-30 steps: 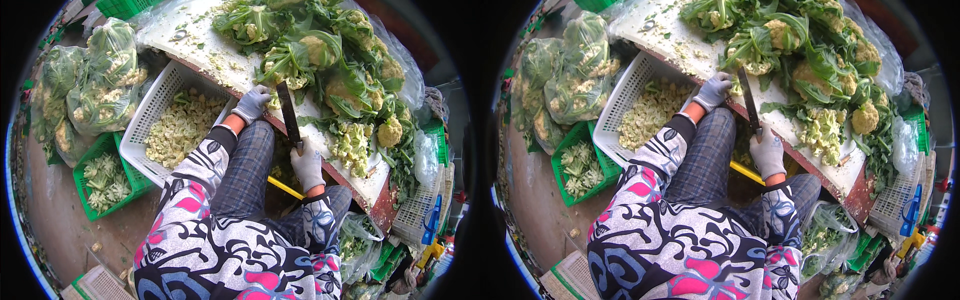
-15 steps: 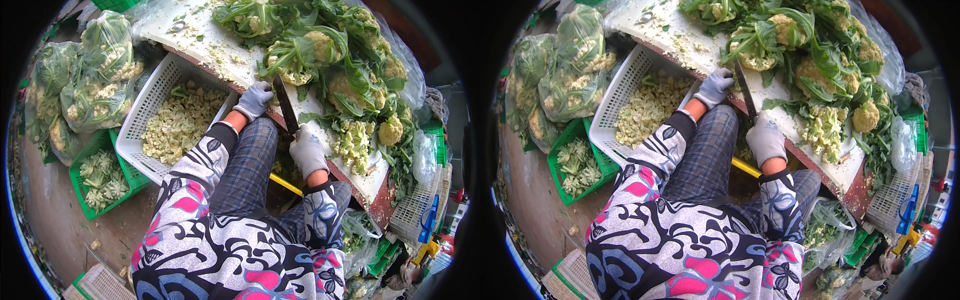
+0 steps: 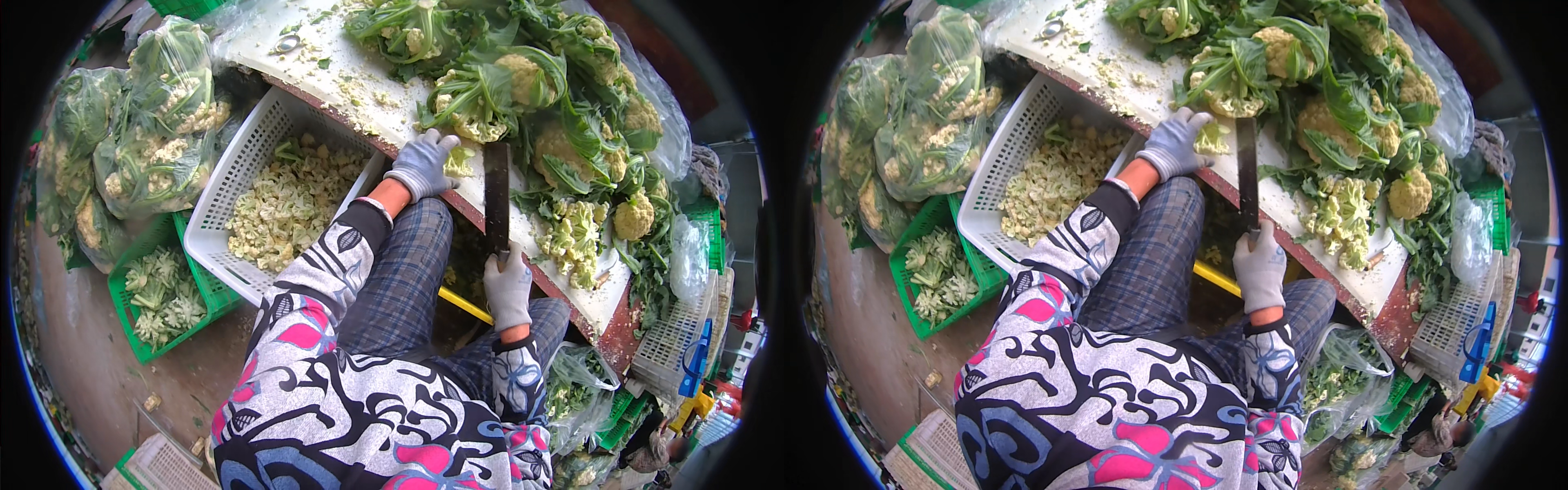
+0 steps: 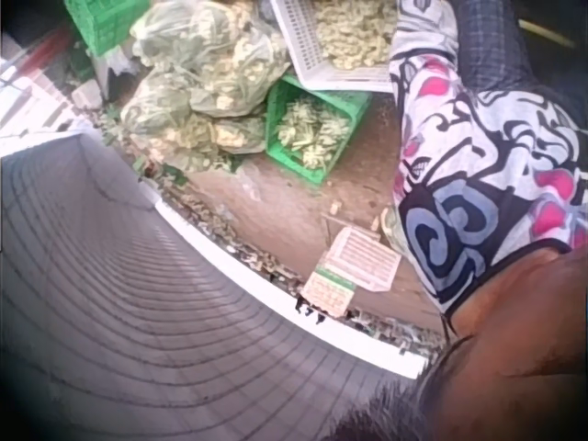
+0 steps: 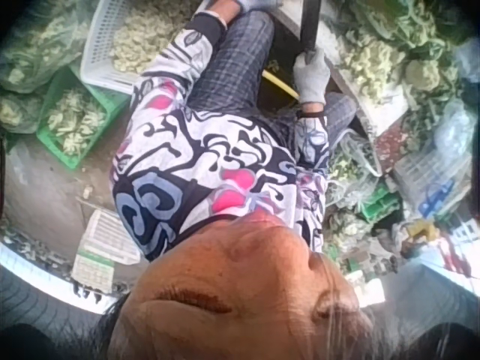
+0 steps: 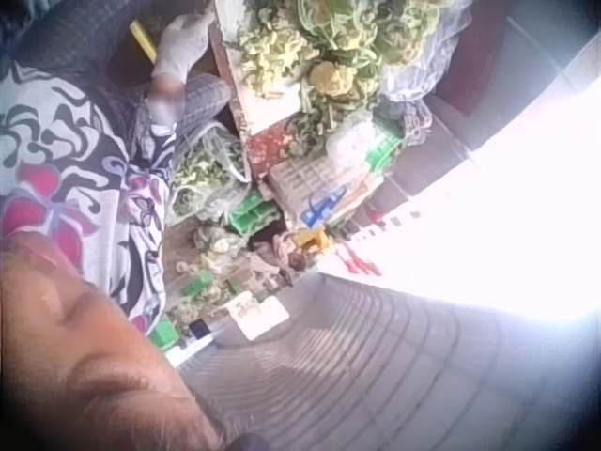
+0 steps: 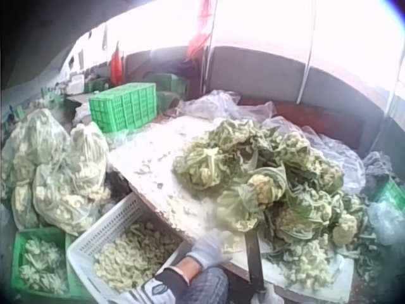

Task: The person removes cauliflower heads from plastic bags and places them on a table. They use a knife to trim the stems and leaves from the cauliflower heads, discarding the trimmings into a yellow bin below.

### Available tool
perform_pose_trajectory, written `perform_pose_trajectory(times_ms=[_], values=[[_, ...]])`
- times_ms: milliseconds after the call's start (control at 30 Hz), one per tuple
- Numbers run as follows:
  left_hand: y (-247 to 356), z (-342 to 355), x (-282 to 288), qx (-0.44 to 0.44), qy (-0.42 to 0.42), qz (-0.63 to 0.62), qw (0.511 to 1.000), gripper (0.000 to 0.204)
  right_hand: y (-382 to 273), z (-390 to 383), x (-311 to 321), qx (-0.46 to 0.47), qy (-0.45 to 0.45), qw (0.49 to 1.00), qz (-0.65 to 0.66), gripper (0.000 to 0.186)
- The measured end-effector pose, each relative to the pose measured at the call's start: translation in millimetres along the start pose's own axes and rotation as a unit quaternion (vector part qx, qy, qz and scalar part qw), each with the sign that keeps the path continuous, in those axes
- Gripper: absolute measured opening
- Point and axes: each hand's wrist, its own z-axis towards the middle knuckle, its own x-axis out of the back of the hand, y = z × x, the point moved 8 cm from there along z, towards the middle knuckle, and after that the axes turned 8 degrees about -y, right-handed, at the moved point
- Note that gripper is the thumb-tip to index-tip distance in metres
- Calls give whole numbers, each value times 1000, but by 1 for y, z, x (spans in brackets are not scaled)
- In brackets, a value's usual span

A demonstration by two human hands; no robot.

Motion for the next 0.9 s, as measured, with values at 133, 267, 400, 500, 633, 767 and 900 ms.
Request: perform_pose_trajectory(times_ms=[133,267,400,500,633,767,900], values=[[13,9,5,-39,-18,111,993,62,16,-20,4,4,53,997,60,19],[2,20,-7,-7,-22,23,999,53,35,-32,-2,-8,59,995,84,22],[-16,-43,39,11,84,-61,995,56,50,-42,-1,-19,68,989,128,24],[-74,-107,73,119,88,-9,989,67,58,-48,8,4,111,978,176,28],[-217,-185,68,366,87,30,926,69,69,-50,10,-5,117,988,103,36],[-305,-177,59,491,-54,83,866,51,80,-45,-6,-39,86,978,188,34],[-401,-130,7,489,-128,121,855,63,77,-45,-7,-55,85,981,167,34]])
